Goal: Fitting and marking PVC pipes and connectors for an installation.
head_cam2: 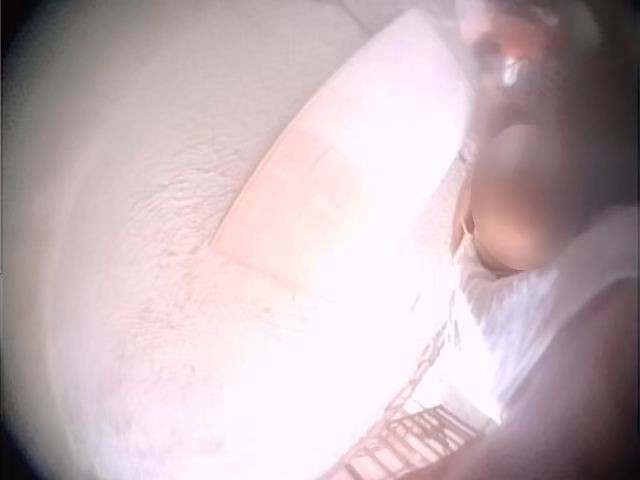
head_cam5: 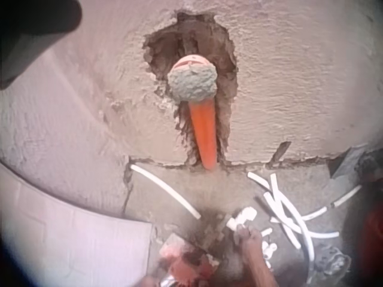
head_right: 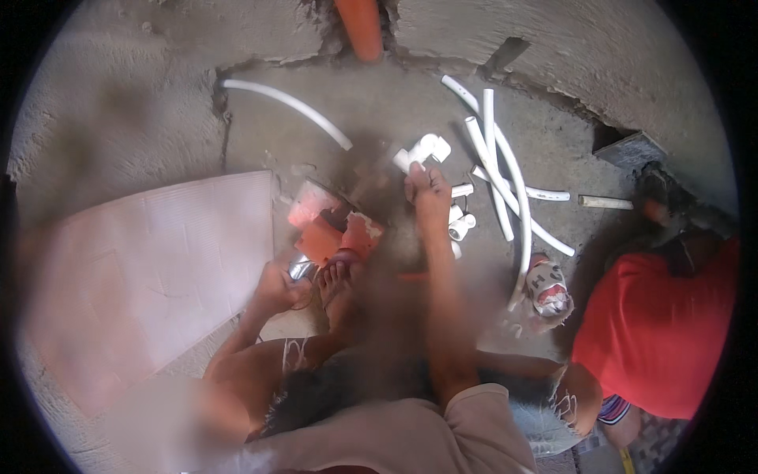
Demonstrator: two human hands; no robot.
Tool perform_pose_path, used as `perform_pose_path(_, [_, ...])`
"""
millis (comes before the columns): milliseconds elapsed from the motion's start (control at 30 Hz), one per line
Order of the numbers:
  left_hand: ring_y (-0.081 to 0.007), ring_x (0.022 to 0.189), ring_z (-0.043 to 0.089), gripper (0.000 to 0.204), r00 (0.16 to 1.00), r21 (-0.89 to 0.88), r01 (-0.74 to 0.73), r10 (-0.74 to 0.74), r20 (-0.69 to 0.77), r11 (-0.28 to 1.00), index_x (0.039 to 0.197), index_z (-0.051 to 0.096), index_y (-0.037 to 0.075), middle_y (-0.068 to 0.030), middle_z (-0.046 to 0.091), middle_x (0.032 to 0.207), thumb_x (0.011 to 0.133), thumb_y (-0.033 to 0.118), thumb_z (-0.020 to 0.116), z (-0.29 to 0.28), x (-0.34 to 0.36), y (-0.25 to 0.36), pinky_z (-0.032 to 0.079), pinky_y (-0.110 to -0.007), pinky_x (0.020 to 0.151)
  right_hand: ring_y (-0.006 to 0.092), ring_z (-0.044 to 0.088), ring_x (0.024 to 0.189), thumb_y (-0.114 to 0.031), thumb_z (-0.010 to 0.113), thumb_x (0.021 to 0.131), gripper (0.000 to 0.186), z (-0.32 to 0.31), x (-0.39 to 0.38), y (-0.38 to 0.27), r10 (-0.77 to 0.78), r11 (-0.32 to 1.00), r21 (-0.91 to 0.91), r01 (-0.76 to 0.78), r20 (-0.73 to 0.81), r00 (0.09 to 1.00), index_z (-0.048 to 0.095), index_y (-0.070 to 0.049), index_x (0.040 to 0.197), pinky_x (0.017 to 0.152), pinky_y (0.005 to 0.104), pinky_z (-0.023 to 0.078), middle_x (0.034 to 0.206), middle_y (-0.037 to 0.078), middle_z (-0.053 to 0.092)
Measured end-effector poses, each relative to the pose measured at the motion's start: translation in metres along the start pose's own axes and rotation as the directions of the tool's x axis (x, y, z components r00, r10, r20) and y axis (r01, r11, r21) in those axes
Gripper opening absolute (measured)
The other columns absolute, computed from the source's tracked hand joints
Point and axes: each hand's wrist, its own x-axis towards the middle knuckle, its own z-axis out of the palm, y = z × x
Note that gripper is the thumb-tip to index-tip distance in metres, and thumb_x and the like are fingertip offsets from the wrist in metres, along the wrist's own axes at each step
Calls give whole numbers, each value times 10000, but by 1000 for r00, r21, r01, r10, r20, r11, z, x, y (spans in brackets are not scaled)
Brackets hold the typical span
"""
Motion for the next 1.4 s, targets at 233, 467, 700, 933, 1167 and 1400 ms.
perform_pose_path(233, [-365,827,665,406,998,13,-65,65,-7,998,1139,584,18,-218,666,926,785,185,690,6,-8,3,517,-415,730,122,541,687,-217,680,924,253,-3,-6,1,-174,952,-254,173,20,985,643,14,1020,609,259,420,787,57,610])
perform_pose_path(467, [-216,777,604,464,993,-313,-46,11,-114,949,1199,580,54,-125,640,892,740,83,644,10,-17,-4,495,-357,720,115,560,796,-104,626,945,247,8,-11,-2,-523,802,-371,467,-59,851,589,27,1151,718,255,445,922,51,632])
perform_pose_path(700, [-160,719,553,419,912,-240,-58,-46,-408,969,1158,583,-16,-86,610,813,764,124,610,-1,11,-46,482,-316,676,71,509,728,-183,631,955,237,20,-10,17,-226,926,-287,246,101,969,610,-17,1123,674,237,405,850,-7,588])
perform_pose_path(933, [-275,784,653,395,886,-120,43,-94,-454,992,1135,582,-36,-194,650,853,816,193,629,14,15,-74,515,-385,710,66,499,687,-245,654,944,295,25,-11,13,-206,919,-328,218,72,976,625,-18,1131,639,231,388,768,-16,560])
perform_pose_path(1167, [-493,827,637,494,847,68,154,-96,-523,986,1134,526,-47,-293,657,907,905,379,622,34,21,-75,492,-517,735,78,519,690,-294,661,944,316,27,-1,22,-167,953,-253,170,33,985,635,-22,1103,631,229,390,789,-3,580])
perform_pose_path(1400, [-523,928,577,512,859,44,316,-266,-438,948,1179,466,-70,-345,597,986,964,390,534,45,5,-39,437,-562,768,82,529,706,-300,672,939,293,7,3,17,-127,967,-223,121,-13,992,634,-28,1040,648,225,426,862,10,612])
